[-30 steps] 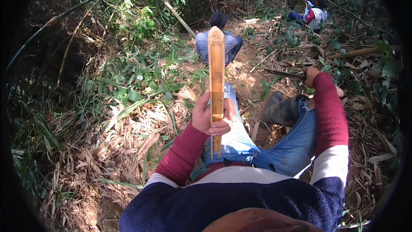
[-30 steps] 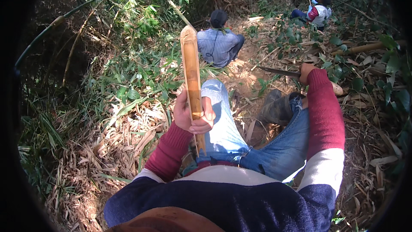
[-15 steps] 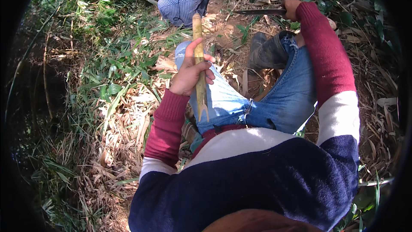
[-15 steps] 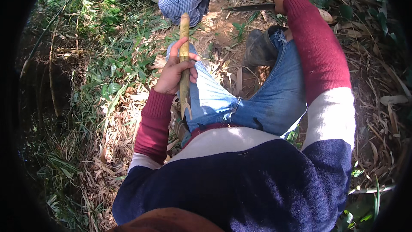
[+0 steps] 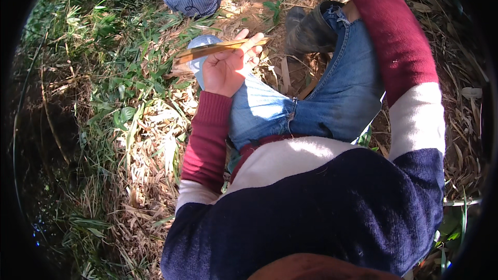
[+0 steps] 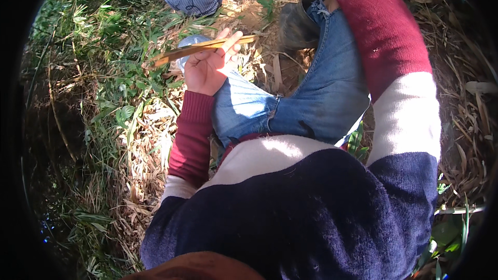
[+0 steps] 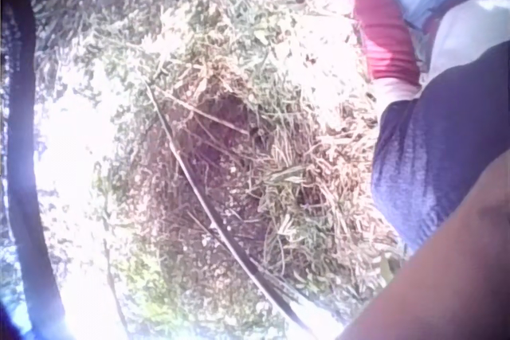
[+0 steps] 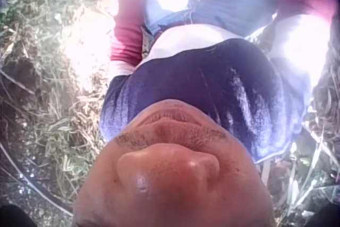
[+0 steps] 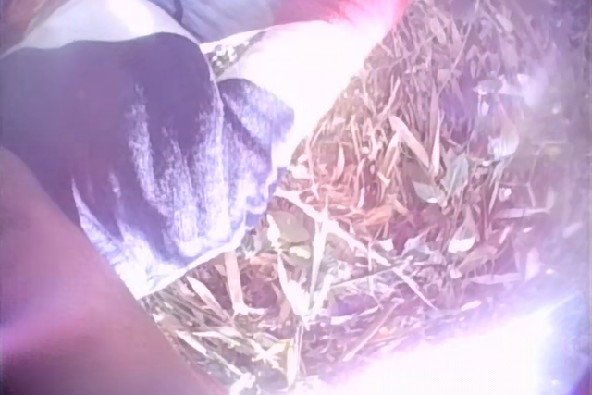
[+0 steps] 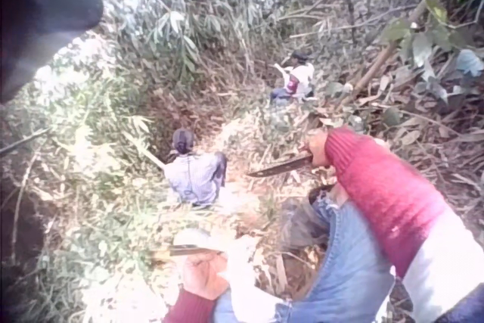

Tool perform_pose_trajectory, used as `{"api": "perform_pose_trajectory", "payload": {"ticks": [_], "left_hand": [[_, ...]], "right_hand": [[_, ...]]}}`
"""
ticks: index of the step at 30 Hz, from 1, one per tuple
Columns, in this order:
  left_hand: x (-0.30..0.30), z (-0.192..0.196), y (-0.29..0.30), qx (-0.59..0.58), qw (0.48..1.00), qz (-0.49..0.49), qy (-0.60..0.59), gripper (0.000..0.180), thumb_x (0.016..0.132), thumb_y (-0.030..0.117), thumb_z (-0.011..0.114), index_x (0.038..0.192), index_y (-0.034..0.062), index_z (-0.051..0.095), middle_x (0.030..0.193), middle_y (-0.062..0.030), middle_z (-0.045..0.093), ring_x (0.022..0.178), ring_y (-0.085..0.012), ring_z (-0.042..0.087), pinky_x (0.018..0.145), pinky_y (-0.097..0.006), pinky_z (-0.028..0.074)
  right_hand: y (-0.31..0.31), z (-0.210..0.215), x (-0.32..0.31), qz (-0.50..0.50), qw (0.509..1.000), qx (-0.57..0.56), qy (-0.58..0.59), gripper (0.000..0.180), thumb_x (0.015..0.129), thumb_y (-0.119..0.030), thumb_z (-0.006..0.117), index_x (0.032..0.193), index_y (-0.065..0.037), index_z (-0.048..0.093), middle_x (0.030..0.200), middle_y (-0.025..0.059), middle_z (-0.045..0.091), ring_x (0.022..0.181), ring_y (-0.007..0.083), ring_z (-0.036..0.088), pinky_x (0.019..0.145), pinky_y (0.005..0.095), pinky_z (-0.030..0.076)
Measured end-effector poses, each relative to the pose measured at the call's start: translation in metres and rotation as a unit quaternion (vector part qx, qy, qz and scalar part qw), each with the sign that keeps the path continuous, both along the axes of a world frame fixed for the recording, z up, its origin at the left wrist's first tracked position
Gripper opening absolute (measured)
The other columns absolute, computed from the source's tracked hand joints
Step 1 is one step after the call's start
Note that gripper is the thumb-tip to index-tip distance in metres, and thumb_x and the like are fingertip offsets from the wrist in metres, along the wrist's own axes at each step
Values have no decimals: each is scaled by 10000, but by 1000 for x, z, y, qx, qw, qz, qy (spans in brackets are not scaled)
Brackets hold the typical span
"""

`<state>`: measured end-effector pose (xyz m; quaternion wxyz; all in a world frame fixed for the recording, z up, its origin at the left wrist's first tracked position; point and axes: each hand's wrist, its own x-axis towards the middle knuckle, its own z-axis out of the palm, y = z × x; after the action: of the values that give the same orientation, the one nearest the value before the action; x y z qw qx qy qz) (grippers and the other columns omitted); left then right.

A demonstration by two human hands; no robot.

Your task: The person sits on the ground in a forest and uses a large curved blade to sharpen a wooden stick. They hold the stick in their left hand and repeatedly scrape the blade against the wood to create a pointed tip.

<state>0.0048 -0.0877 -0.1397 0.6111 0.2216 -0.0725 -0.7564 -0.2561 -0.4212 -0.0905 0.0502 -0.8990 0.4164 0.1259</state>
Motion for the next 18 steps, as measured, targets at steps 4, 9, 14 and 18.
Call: {"api": "perform_pose_trajectory", "payload": {"ticks": [4, 9, 14, 18], "left_hand": [[16, -4, -2, 10, 989, 42, -138, 555, 1062, 259, 443, 1511, -40, 314, 1421, -281, 533, 1120, -249, 641, 838, -311, 537], [19, 18, -3, 85, 883, 74, -455, 520, 1099, 414, 393, 1402, 14, 527, 818, -83, 707, 596, -83, 614, 515, -209, 452], [24, 28, -2, 37, 791, 99, -603, 442, 1094, 363, 453, 1214, 20, 704, 627, 28, 583, 517, -33, 469, 495, -210, 363], [29, 47, -8, 8, 669, 157, -727, 354, 1061, 262, 534, 978, -8, 746, 820, -10, 599, 773, -78, 555, 726, -239, 445]], "right_hand": [[-9, 1, 4, -67, 988, 96, 99, 462, 799, -325, 699, 1209, -111, 710, 900, 159, 755, 865, 251, 735, 784, 413, 576], [-10, -12, -11, -77, 990, 112, -43, 228, 848, -139, 736, 996, 19, 664, 698, 146, 684, 534, 233, 672, 479, 401, 534], [9, 16, 6, -67, 992, 105, -26, 279, 806, -202, 774, 943, 21, 675, 794, 169, 713, 633, 244, 712, 575, 405, 564], [4, 10, -1, -51, 998, 48, 4, 423, 763, -307, 786, 1046, -3, 708, 1037, 237, 710, 1008, 374, 689, 879, 455, 546]]}}
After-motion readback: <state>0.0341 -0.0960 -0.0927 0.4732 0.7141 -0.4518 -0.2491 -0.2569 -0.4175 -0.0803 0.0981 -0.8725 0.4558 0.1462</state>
